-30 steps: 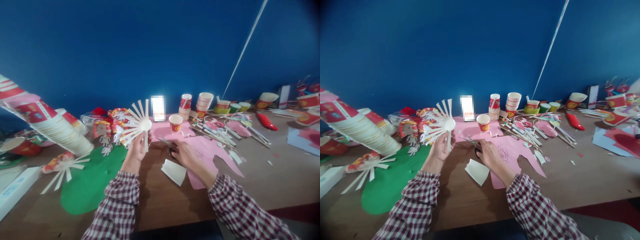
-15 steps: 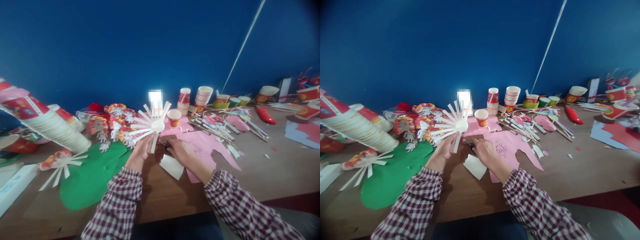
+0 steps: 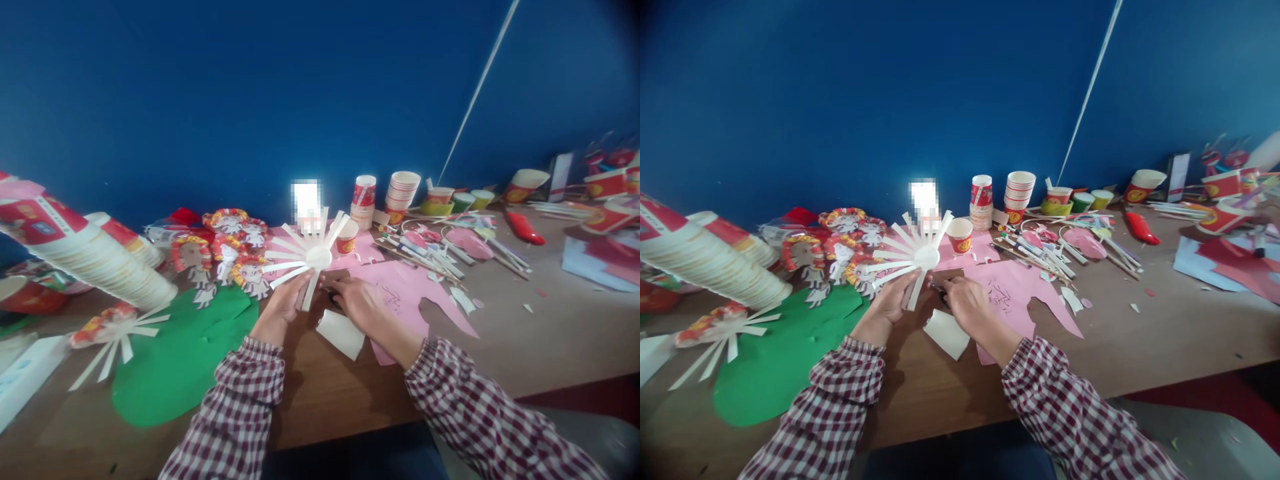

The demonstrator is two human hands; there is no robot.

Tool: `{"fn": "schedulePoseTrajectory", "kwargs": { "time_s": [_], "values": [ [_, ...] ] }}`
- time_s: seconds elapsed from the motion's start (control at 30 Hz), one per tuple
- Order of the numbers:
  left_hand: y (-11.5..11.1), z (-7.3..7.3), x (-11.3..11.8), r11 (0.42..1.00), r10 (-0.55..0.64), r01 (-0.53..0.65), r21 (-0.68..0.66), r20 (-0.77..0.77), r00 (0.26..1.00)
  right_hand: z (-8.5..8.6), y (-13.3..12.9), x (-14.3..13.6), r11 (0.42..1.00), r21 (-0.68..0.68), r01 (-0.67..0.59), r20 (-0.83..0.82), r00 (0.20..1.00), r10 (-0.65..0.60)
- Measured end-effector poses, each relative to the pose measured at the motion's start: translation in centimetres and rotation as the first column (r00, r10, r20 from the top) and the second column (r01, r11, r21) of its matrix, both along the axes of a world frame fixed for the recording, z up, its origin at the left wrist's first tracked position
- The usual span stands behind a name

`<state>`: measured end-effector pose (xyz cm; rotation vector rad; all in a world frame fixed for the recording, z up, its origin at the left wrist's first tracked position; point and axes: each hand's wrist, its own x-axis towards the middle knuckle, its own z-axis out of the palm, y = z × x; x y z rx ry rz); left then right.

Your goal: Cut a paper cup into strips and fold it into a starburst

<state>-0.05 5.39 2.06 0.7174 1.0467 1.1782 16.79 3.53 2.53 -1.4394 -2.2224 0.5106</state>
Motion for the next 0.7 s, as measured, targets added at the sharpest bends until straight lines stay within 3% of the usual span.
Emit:
{"fn": "schedulePoseTrajectory", "kwargs": {
  "time_s": [0.2,0.3,0.37,0.43,0.53,0.6,0.7],
  "values": [
    [0.1,-0.3,-0.1,0.999,-0.033,0.034,0.024,-0.005,0.999,-0.1,0.1,0.2,0.99,0.137,-0.023,0.068,0.998,0.013],
    [0.0,-0.3,0.0,0.998,-0.051,0.052,0.018,-0.024,0.998,-0.5,0.1,0.1,0.987,0.153,-0.051,-0.123,0.99,0.07],
    [0.0,-0.2,0.0,0.997,-0.076,0.077,0.031,-0.044,0.996,-1.0,0.3,-0.1,0.993,0.117,-0.026,-0.325,0.944,0.063],
    [0.1,-0.2,-0.1,0.992,-0.111,0.115,0.055,-0.076,0.991,-1.3,0.5,-0.3,1.0,0.007,-0.009,-0.54,0.842,0.011],
    [0.2,-0.4,-0.3,0.983,-0.152,0.166,0.072,-0.177,0.972,-1.3,1.0,-0.4,0.979,-0.187,-0.076,-0.789,0.605,-0.103],
    [0.2,-0.5,-0.4,0.98,-0.179,0.194,0.045,-0.238,0.955,-1.0,1.3,-0.3,0.955,-0.275,-0.112,-0.86,0.472,-0.193],
    [0.1,-0.7,-0.4,0.973,-0.226,0.231,-0.003,-0.215,0.95,-0.8,1.6,-0.1,0.911,-0.392,-0.128,-0.866,0.385,-0.319]
  ]
}}
